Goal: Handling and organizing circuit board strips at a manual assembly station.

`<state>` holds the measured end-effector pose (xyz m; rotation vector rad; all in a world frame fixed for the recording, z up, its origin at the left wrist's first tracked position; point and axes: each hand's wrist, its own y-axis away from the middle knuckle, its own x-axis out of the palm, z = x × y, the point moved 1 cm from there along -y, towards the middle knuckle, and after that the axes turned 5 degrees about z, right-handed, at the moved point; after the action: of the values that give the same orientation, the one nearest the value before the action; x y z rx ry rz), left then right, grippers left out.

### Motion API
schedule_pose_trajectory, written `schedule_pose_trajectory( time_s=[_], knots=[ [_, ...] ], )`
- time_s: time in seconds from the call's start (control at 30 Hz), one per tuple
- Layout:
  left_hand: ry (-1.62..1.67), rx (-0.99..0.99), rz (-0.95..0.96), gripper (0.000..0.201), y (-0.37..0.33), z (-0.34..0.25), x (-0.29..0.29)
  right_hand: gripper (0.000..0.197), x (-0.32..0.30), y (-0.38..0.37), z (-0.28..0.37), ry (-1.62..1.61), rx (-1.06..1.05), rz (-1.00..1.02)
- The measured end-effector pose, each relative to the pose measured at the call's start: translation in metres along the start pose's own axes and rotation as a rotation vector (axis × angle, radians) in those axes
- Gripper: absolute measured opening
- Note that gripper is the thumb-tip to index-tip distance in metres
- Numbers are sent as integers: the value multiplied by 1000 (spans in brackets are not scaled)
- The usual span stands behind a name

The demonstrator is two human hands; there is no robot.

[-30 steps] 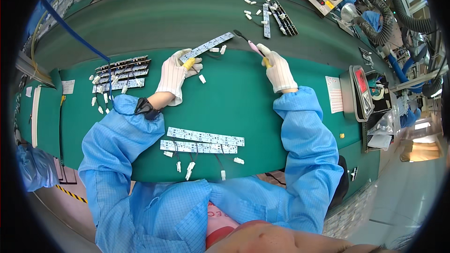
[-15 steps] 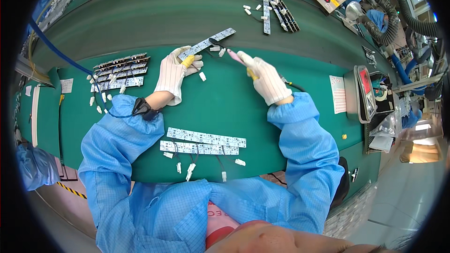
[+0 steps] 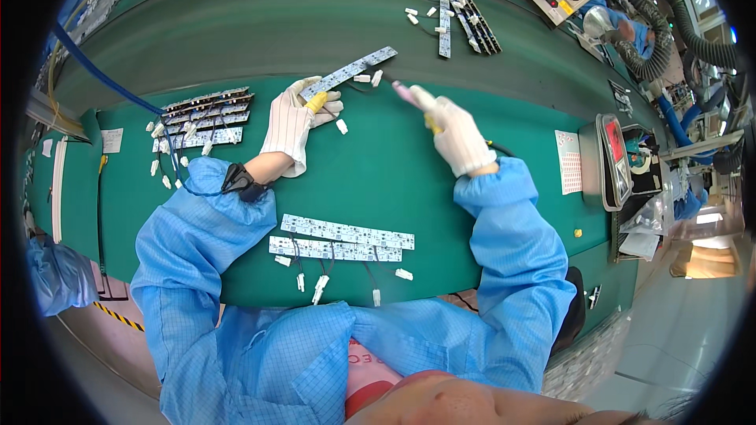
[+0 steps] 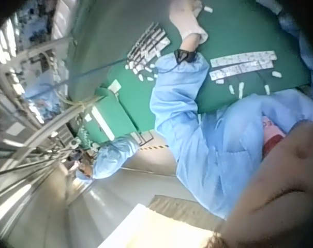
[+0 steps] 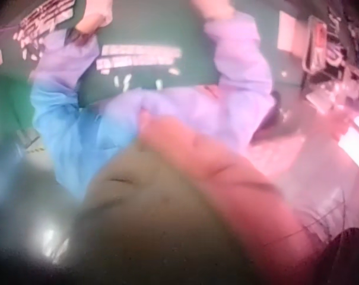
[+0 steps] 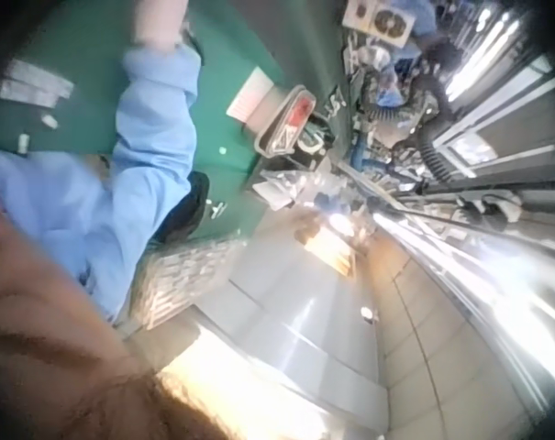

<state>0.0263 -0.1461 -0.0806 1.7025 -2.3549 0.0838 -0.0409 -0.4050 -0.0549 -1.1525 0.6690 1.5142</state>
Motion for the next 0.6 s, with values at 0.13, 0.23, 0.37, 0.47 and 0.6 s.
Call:
schedule_pose_trajectory(
  time_s=[0.13, 0.23, 0.37, 0.47, 0.6],
  knots=[
    [17, 10, 8, 39, 3, -2, 0, 61, -27, -9, 24, 23, 94, 31],
    [45, 10, -10, 39, -3, -1, -1, 61, -20, -6, 9, 52, 130, -12],
    [-12, 14, 21, 40, -2, 1, -2, 60, -20, -6, 21, 17, 27, 17],
    [80, 27, 18, 39, -1, -2, -1, 61, -27, -16, 6, 122, 194, -28],
    [-11, -11, -7, 38, 2, -8, 3, 58, -5, -5, 16, 66, -55, -41]
  ],
)
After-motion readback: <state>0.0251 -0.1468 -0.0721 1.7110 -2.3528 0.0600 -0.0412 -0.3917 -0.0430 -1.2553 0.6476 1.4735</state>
